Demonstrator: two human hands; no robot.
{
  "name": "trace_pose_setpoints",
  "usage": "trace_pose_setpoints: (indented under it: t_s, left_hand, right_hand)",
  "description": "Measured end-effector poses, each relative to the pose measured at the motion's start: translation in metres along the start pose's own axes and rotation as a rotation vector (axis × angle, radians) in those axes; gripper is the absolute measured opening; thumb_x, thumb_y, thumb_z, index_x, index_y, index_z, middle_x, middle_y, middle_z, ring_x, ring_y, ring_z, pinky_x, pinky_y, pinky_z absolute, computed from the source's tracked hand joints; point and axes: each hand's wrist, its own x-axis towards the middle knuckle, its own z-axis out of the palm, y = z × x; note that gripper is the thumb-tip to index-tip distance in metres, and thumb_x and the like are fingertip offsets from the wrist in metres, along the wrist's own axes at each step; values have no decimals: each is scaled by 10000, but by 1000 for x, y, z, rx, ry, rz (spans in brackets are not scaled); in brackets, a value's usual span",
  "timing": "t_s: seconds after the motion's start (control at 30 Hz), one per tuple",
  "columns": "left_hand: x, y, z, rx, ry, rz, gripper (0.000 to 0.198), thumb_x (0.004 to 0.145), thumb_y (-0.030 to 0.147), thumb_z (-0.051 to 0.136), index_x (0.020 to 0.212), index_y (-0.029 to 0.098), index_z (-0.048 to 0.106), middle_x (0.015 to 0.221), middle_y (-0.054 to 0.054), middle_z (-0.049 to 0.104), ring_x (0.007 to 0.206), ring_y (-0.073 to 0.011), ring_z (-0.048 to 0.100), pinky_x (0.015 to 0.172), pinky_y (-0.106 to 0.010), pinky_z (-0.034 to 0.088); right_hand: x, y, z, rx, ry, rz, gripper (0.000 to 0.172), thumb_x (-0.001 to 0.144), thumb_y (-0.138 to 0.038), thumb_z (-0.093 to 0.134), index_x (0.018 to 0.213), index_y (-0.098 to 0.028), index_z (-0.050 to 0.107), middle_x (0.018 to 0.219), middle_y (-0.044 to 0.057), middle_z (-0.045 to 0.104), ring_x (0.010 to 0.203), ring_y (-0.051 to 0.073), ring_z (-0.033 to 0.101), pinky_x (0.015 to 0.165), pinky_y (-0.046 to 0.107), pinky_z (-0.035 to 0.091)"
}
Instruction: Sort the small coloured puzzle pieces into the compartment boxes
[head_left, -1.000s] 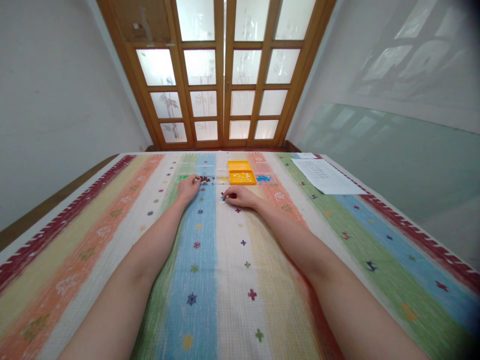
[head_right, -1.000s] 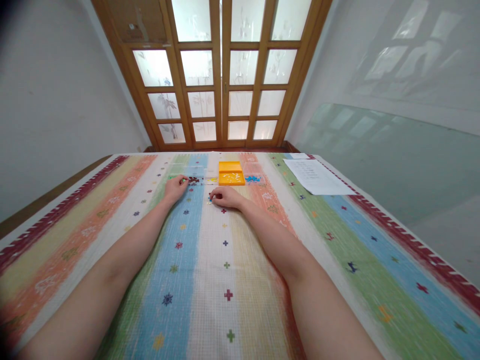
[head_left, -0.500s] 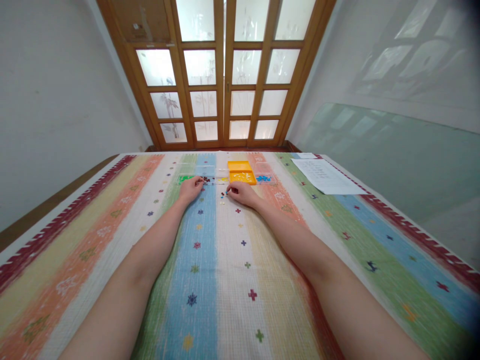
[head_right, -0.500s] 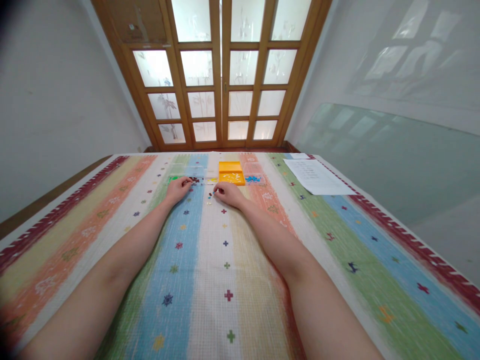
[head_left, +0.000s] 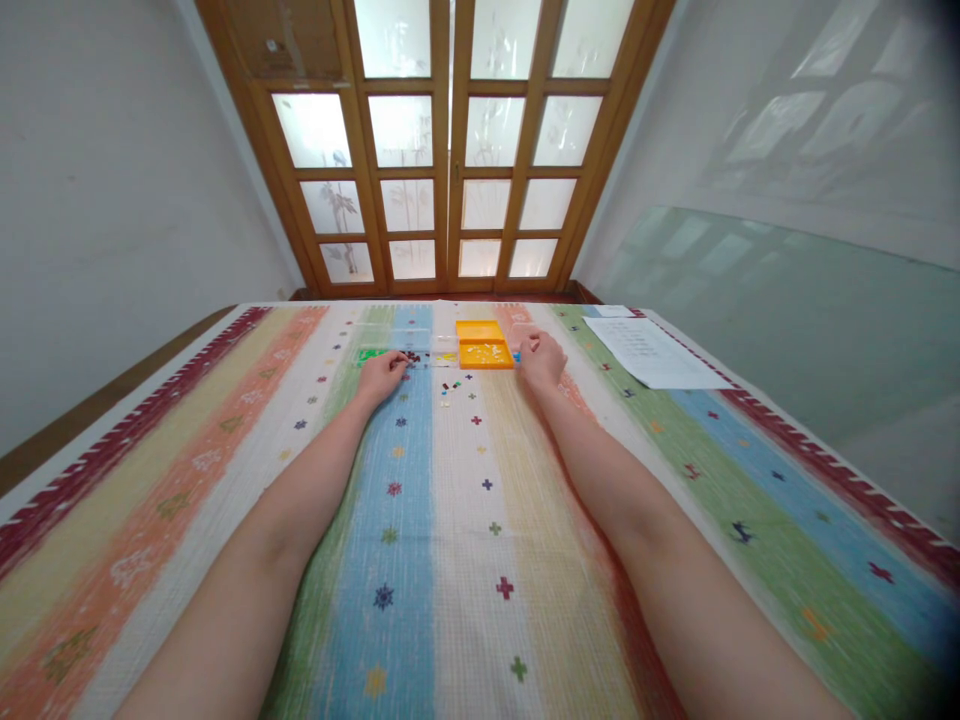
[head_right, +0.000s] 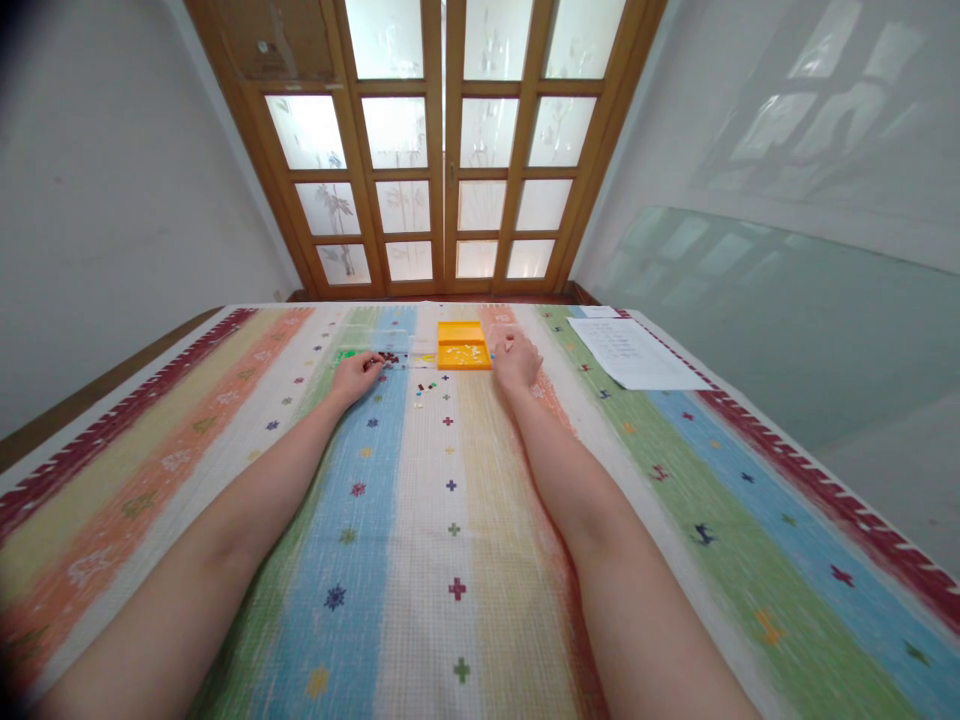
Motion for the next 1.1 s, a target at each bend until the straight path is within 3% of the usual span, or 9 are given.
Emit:
trace_pose_setpoints:
  t_s: [0.03, 0.13, 0.2, 0.33, 0.53, 0.83, 1.1]
  left_hand:
    - [0, 0, 0, -2, 2, 3, 285, 929, 330, 549, 1073, 220, 769, 871, -53, 749, 822, -216, 650, 747, -300, 448]
    - [-1, 1, 0, -7, -2, -3, 286, 931, 329, 547, 1079, 221, 766, 895, -55, 758, 832, -217, 653, 754, -300, 453]
    - [-1, 2, 0, -9, -12, -14, 290, 931, 326, 545, 1088, 220, 764, 896, -53, 762, 827, -216, 655, 757, -299, 458]
    - [-1, 3, -1, -15, -16, -16, 286, 930, 319, 544, 1077, 217, 767, 847, -44, 757, 801, -215, 656, 747, -299, 462]
    - [0, 0, 1, -41, -17, -10, 279, 929, 315, 548, 1072, 217, 767, 833, -43, 761, 787, -213, 661, 752, -302, 472]
    - [1, -2, 2, -64, -13, 9, 277, 921, 288, 559, 1071, 212, 779, 806, -43, 755, 802, -222, 682, 765, -313, 481]
    - [3, -7, 7, -58, -19, 13, 285, 925, 301, 545, 1080, 225, 772, 817, -42, 752, 805, -221, 671, 762, -310, 475]
  right_hand:
    - [0, -1, 0, -8, 111, 101, 256, 990, -246, 431, 1129, -176, 634, 1046, 145, 701, 908, 251, 603, 783, 346, 421]
    - [-4, -15, 5, 100, 120, -16, 253, 969, -202, 447, 1090, -195, 669, 1102, 117, 721, 956, 231, 617, 818, 328, 440]
    - [-12, -31, 12, 160, -18, -188, 225, 948, -200, 482, 1034, -199, 690, 1056, 97, 728, 958, 225, 628, 825, 312, 452]
    - [-40, -65, 28, 186, -415, -468, 168, 909, -206, 549, 932, -205, 715, 922, 39, 726, 831, 182, 619, 769, 275, 427]
    - [-61, -93, 29, 151, -747, -666, 95, 816, -210, 627, 887, -209, 690, 798, -5, 663, 715, 147, 543, 669, 244, 362]
    - [-56, -89, 27, 126, -756, -719, 97, 835, -230, 652, 920, -218, 696, 874, 13, 667, 772, 159, 548, 712, 248, 375]
    - [-57, -86, 30, 138, -701, -638, 137, 879, -257, 646, 981, -209, 726, 841, 12, 676, 756, 154, 555, 709, 244, 369]
